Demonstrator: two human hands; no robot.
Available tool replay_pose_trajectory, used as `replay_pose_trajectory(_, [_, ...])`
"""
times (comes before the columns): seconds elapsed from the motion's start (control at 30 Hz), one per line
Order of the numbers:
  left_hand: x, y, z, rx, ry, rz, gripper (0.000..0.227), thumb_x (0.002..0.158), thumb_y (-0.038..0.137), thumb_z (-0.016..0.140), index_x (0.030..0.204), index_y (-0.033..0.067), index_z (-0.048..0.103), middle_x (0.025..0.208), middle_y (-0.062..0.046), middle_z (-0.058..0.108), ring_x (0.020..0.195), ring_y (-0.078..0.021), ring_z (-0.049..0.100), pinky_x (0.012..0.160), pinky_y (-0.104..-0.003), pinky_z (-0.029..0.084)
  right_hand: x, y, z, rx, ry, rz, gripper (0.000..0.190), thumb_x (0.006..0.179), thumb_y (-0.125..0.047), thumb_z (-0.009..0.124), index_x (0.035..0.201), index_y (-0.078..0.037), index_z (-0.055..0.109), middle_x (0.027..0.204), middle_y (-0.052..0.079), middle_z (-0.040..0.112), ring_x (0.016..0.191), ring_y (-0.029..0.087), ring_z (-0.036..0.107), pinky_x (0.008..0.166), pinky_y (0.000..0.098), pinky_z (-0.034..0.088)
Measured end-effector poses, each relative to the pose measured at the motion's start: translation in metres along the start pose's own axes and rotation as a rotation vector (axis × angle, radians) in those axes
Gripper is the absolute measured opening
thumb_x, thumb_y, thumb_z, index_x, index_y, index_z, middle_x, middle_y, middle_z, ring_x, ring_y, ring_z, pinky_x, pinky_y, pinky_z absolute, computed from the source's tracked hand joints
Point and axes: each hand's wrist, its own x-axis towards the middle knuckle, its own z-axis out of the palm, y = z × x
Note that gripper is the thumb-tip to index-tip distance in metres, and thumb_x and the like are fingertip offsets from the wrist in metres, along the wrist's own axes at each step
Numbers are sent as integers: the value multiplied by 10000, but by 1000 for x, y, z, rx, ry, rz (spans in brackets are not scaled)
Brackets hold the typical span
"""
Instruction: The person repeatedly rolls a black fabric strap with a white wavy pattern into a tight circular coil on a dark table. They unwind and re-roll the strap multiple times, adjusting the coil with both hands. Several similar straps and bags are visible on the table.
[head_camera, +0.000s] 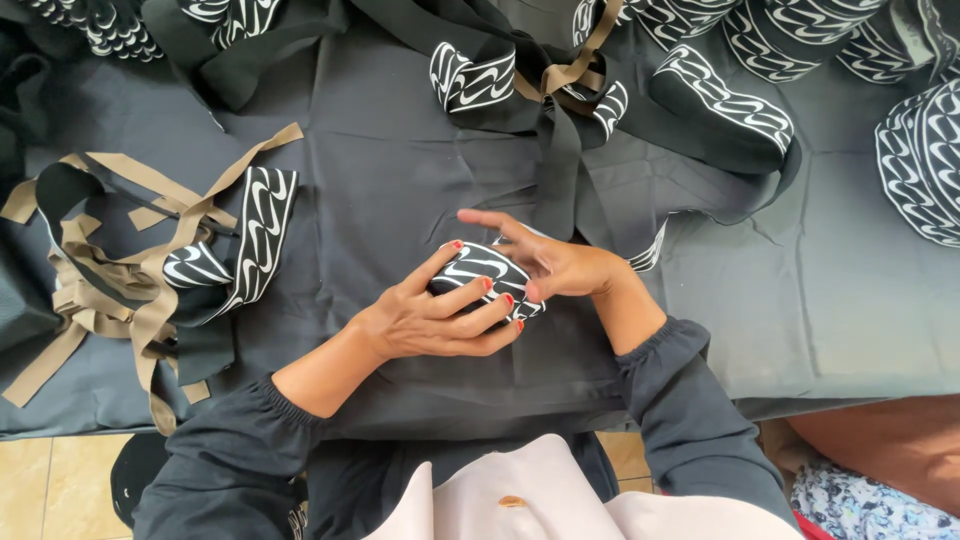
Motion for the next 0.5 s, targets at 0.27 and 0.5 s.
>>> replay_pose_trajectory(0.27, [-2,1,-2,-31,0,4,375,1051,97,395,1171,354,640,1209,63,609,1119,-161,528,899,-454,649,12,6,7,69,-5,16,1112,842,-146,847,1634,-83,69,1419,253,528,1213,323,613,942,437,619])
replay_pose_trajectory(0.5, [-31,-2,9,46,-134,-70,519,1098,284,432,1497,589,304,1581,17,432,1520,-243,262,1217,-603,231,14,10,5,-123,188,-215,1276,683,-273,920,1622,-42,87,1494,267,411,1305,338,548,1058,549,536])
